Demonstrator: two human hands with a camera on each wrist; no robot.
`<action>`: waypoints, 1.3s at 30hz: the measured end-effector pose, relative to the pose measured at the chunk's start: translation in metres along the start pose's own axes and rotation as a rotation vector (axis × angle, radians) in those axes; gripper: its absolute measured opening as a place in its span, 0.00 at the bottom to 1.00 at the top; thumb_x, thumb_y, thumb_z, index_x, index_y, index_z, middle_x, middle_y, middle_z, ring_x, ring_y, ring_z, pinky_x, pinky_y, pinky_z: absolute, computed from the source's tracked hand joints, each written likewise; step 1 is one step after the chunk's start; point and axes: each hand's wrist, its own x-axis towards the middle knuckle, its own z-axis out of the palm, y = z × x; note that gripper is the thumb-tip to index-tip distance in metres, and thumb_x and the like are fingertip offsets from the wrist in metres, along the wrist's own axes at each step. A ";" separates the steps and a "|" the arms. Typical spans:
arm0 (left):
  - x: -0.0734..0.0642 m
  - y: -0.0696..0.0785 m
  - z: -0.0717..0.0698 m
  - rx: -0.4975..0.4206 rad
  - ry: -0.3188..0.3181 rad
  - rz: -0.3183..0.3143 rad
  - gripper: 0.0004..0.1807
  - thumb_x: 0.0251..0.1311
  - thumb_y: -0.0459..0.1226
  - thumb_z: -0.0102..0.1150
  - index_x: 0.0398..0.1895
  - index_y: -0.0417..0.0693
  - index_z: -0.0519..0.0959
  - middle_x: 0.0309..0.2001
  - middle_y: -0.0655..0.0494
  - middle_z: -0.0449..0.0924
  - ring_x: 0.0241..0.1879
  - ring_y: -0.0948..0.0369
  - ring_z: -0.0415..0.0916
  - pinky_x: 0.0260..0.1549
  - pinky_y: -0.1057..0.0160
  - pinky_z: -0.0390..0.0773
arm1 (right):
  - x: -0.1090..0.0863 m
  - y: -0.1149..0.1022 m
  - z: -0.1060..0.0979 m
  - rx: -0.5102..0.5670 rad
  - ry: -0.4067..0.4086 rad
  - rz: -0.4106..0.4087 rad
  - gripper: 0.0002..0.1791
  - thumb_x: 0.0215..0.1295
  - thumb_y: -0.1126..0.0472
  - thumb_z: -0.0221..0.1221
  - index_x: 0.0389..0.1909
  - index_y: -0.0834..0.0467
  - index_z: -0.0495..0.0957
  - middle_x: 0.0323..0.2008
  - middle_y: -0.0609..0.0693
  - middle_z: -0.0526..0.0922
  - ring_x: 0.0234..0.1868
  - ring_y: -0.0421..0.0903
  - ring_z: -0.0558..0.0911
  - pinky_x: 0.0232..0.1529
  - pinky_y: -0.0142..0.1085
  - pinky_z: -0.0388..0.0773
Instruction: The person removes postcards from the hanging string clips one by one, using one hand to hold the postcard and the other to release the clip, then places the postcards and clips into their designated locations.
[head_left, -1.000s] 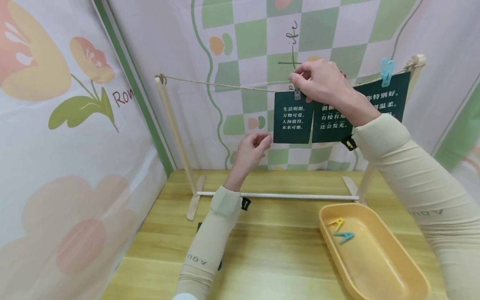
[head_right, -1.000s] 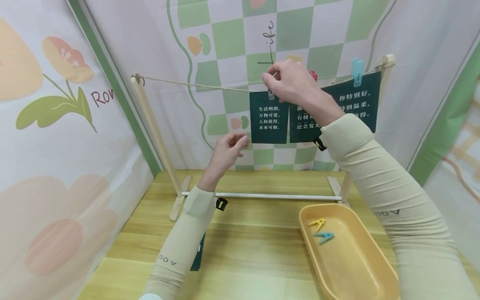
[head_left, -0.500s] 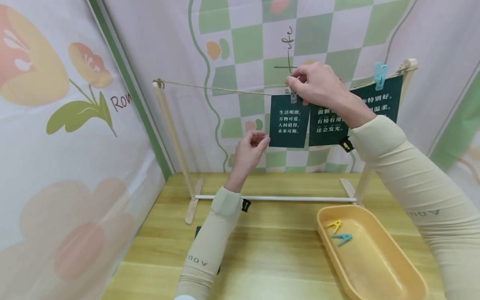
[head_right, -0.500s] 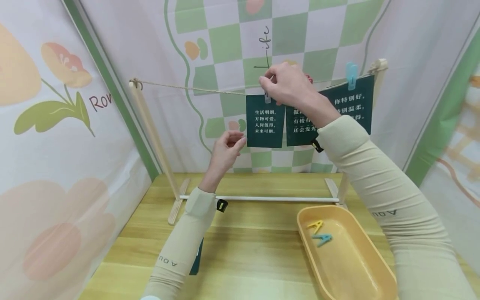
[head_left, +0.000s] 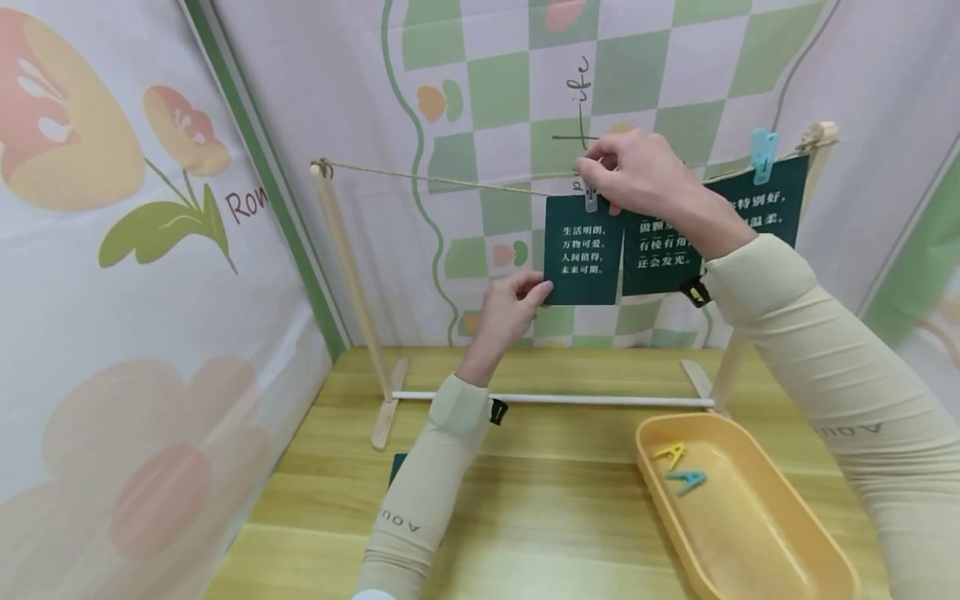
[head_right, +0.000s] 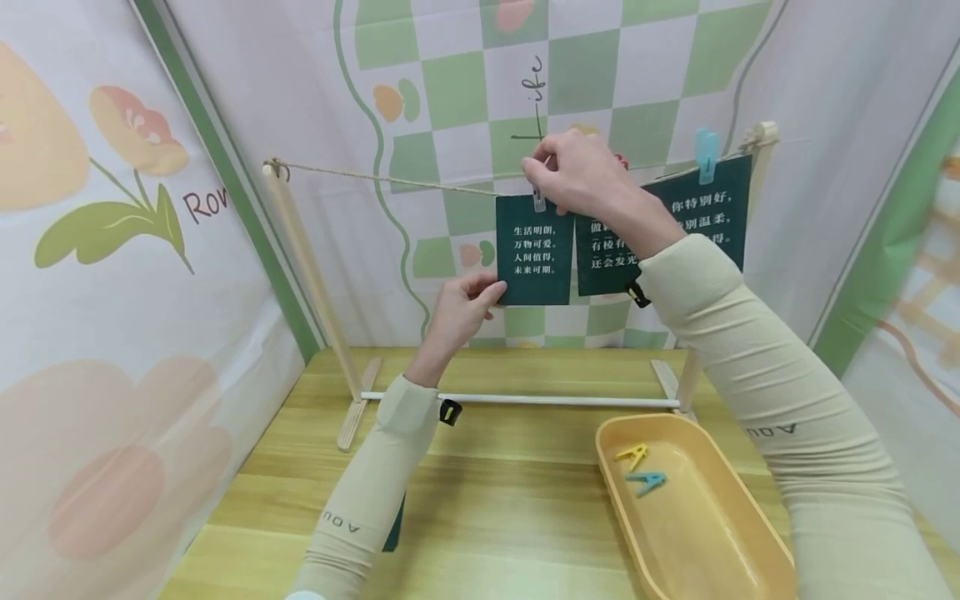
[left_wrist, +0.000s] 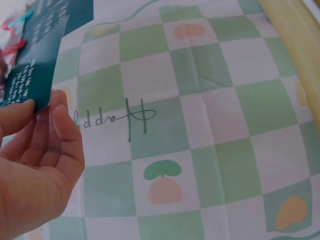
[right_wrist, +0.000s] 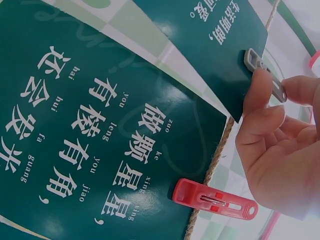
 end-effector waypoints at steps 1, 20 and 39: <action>0.000 0.001 0.000 0.002 -0.002 0.000 0.13 0.68 0.40 0.59 0.48 0.43 0.83 0.36 0.48 0.85 0.30 0.65 0.80 0.26 0.72 0.78 | 0.000 0.000 0.000 -0.003 0.001 -0.003 0.27 0.74 0.46 0.43 0.58 0.60 0.76 0.44 0.61 0.84 0.20 0.49 0.82 0.53 0.50 0.73; 0.005 -0.001 -0.006 -0.079 -0.040 -0.030 0.11 0.65 0.40 0.62 0.44 0.43 0.84 0.35 0.47 0.85 0.27 0.65 0.82 0.26 0.67 0.81 | 0.005 0.001 0.001 -0.027 -0.049 -0.022 0.24 0.77 0.47 0.44 0.58 0.60 0.73 0.39 0.56 0.80 0.24 0.48 0.82 0.35 0.39 0.73; 0.004 0.000 -0.010 -0.098 -0.080 -0.043 0.12 0.66 0.40 0.60 0.47 0.44 0.83 0.38 0.47 0.86 0.28 0.64 0.83 0.26 0.69 0.80 | 0.004 -0.002 0.004 -0.020 0.211 -0.194 0.12 0.73 0.54 0.54 0.41 0.60 0.78 0.30 0.52 0.79 0.20 0.30 0.76 0.26 0.21 0.72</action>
